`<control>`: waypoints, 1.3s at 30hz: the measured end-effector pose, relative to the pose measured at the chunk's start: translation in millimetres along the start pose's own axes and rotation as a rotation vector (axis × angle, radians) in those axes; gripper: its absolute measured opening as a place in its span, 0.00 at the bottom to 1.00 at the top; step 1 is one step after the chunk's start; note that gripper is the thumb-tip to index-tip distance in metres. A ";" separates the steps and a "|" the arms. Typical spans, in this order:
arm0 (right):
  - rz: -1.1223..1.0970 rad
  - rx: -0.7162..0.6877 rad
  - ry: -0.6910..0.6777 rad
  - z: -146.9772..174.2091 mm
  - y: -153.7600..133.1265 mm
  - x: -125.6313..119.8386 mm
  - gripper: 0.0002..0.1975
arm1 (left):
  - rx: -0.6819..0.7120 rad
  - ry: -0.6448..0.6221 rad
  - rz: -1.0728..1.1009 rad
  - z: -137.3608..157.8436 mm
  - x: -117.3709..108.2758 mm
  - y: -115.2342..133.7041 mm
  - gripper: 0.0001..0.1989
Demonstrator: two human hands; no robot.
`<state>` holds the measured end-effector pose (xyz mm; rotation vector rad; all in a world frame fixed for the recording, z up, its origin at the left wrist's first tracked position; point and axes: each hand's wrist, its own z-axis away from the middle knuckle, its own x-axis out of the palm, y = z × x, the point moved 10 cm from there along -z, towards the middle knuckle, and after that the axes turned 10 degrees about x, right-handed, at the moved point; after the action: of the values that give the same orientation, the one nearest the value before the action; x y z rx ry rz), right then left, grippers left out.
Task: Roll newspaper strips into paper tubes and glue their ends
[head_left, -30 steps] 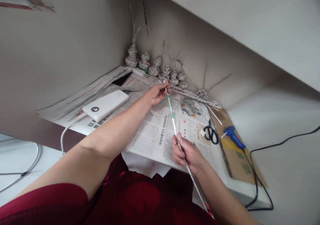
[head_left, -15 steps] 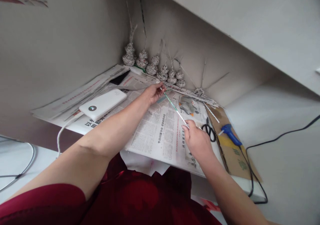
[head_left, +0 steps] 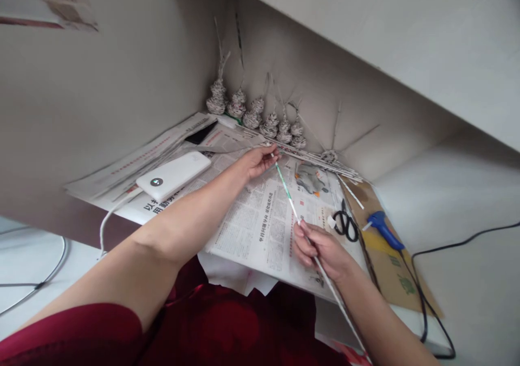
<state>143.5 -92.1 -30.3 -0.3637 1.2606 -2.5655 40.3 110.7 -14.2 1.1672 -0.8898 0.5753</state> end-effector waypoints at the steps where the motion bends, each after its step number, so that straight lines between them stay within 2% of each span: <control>1: 0.068 -0.003 0.040 -1.2 0.2 -1.7 0.16 | -0.003 -0.001 -0.015 -0.2 -0.6 -1.3 0.08; 3: 0.294 -0.067 0.217 -2.0 -9.4 -11.5 0.17 | 0.001 0.003 -0.037 -0.9 -2.2 -1.9 0.08; 6: 0.680 -0.277 0.557 7.5 -41.9 -22.0 0.16 | 0.019 0.021 -0.041 -1.4 -4.3 1.0 0.09; 8: 0.779 -0.352 0.664 11.1 -51.8 -22.7 0.16 | 0.033 0.040 -0.032 -1.2 -5.5 3.7 0.09; 10: 0.646 -0.323 0.626 5.7 -44.9 -26.4 0.17 | 0.040 0.047 -0.021 -0.8 -5.2 5.2 0.09; 14: 0.123 -0.188 0.422 -9.5 -13.7 -28.7 0.20 | 0.036 0.037 -0.003 -1.0 -3.5 4.4 0.09; 16: -0.002 -0.154 0.346 -11.7 -5.8 -23.7 0.20 | 0.037 0.040 0.001 -2.3 -4.4 4.4 0.09; 18: -0.023 -0.127 0.275 -11.0 -3.3 -16.8 0.19 | 0.040 0.038 -0.003 -3.8 -5.3 4.8 0.08; 20: 0.057 -0.110 0.246 -8.2 -4.9 -13.0 0.17 | 0.040 0.036 -0.023 -4.9 -6.1 4.7 0.08; 22: 0.223 -0.113 0.297 -4.1 -10.4 -16.6 0.15 | 0.039 0.044 -0.052 -5.0 -7.2 4.3 0.08; 27: 0.644 -0.208 0.547 6.6 -36.4 -30.5 0.15 | 0.054 0.078 -0.074 -3.3 -9.4 4.9 0.07; 31: 1.075 -0.294 0.766 15.1 -55.9 -24.6 0.17 | 0.062 0.071 -0.084 -3.3 -8.5 6.2 0.06; 34: 1.345 -0.318 0.903 18.8 -59.1 -18.5 0.17 | 0.068 0.069 -0.087 -3.7 -7.9 7.3 0.05; 37: 1.443 -0.284 0.998 20.3 -55.2 -21.0 0.18 | 0.073 0.074 -0.087 -3.1 -7.0 7.7 0.04; 39: 1.342 -0.283 0.978 20.4 -52.1 -24.5 0.17 | 0.076 0.065 -0.095 -2.5 -5.4 8.0 0.04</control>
<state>166.9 -68.1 20.6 1.3630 1.3362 -1.2871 31.8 115.9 -14.7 1.2456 -0.7589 0.5699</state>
